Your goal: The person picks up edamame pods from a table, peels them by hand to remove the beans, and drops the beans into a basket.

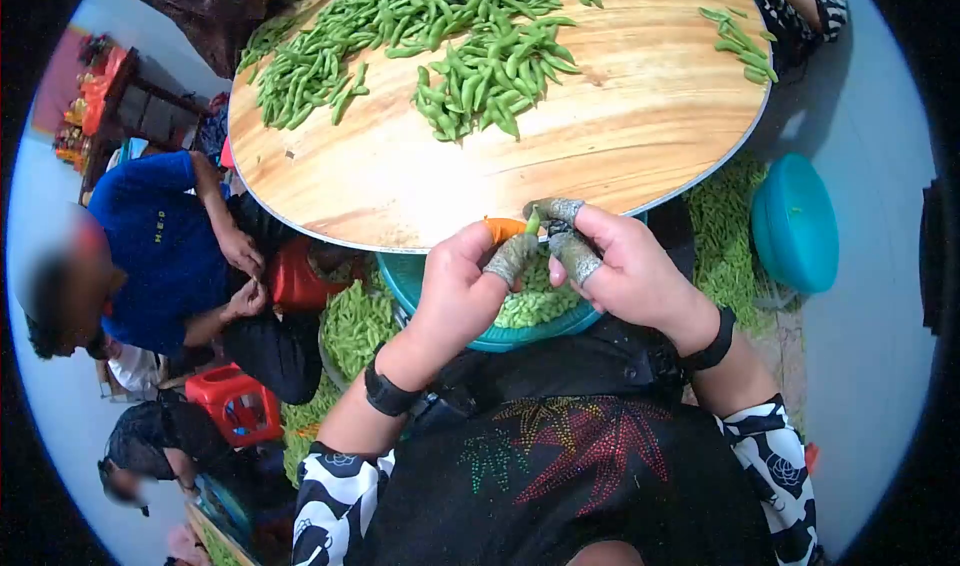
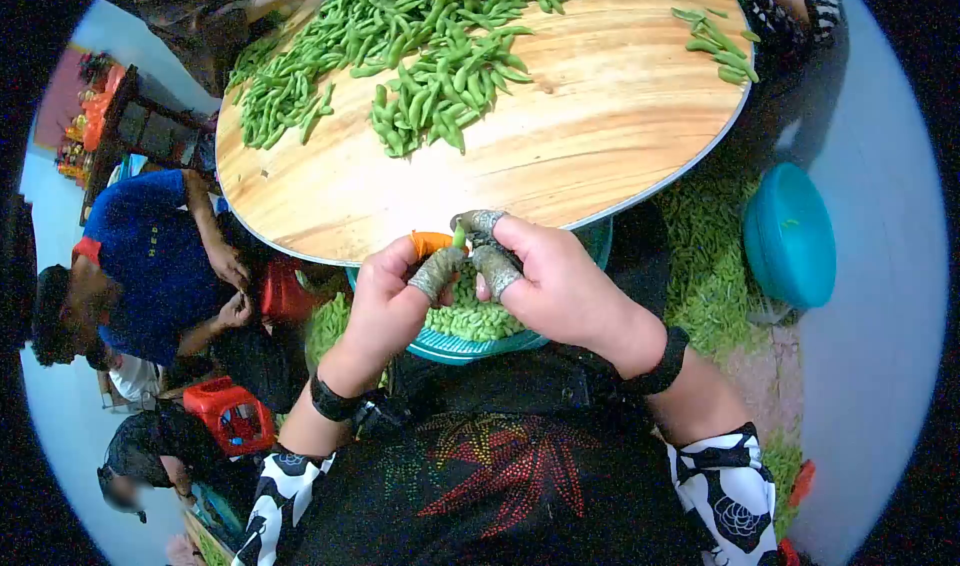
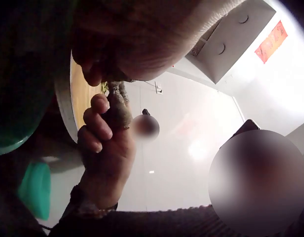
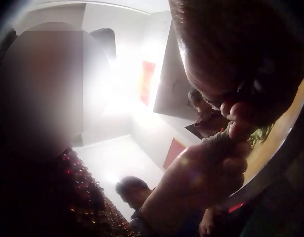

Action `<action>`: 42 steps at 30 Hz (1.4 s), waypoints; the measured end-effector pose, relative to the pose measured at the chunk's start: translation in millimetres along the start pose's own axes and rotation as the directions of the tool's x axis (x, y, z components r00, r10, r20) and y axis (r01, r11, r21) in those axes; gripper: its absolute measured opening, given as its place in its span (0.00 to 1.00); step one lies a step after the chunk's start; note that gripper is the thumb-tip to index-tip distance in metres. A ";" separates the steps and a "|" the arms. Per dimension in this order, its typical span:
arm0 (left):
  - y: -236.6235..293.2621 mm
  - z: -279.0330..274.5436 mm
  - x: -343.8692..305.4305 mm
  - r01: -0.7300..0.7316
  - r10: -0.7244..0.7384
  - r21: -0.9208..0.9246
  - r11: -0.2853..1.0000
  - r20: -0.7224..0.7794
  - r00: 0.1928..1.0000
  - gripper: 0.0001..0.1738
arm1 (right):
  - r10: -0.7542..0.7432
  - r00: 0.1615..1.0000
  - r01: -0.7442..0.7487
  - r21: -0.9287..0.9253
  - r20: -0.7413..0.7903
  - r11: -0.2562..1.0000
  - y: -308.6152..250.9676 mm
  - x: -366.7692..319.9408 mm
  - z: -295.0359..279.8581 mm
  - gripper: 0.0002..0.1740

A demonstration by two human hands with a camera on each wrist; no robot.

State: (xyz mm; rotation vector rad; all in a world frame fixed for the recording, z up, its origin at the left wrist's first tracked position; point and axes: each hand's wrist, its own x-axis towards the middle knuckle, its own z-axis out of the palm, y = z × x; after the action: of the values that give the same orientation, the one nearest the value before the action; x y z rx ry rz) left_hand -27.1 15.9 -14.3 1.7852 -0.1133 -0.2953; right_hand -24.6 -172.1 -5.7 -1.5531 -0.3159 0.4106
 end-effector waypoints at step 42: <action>-27.5 -91.5 -62.7 0.039 0.326 0.886 0.462 -0.211 0.922 0.13 | -0.406 0.889 0.035 -0.850 -0.214 0.525 20.3 116.7 -12.5 0.07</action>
State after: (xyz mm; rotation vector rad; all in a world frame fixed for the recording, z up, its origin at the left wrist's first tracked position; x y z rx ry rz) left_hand -65.9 123.4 -13.4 2.8399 -0.1828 0.3153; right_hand 84.1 -131.9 -33.1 -2.4548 -0.4250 -0.3588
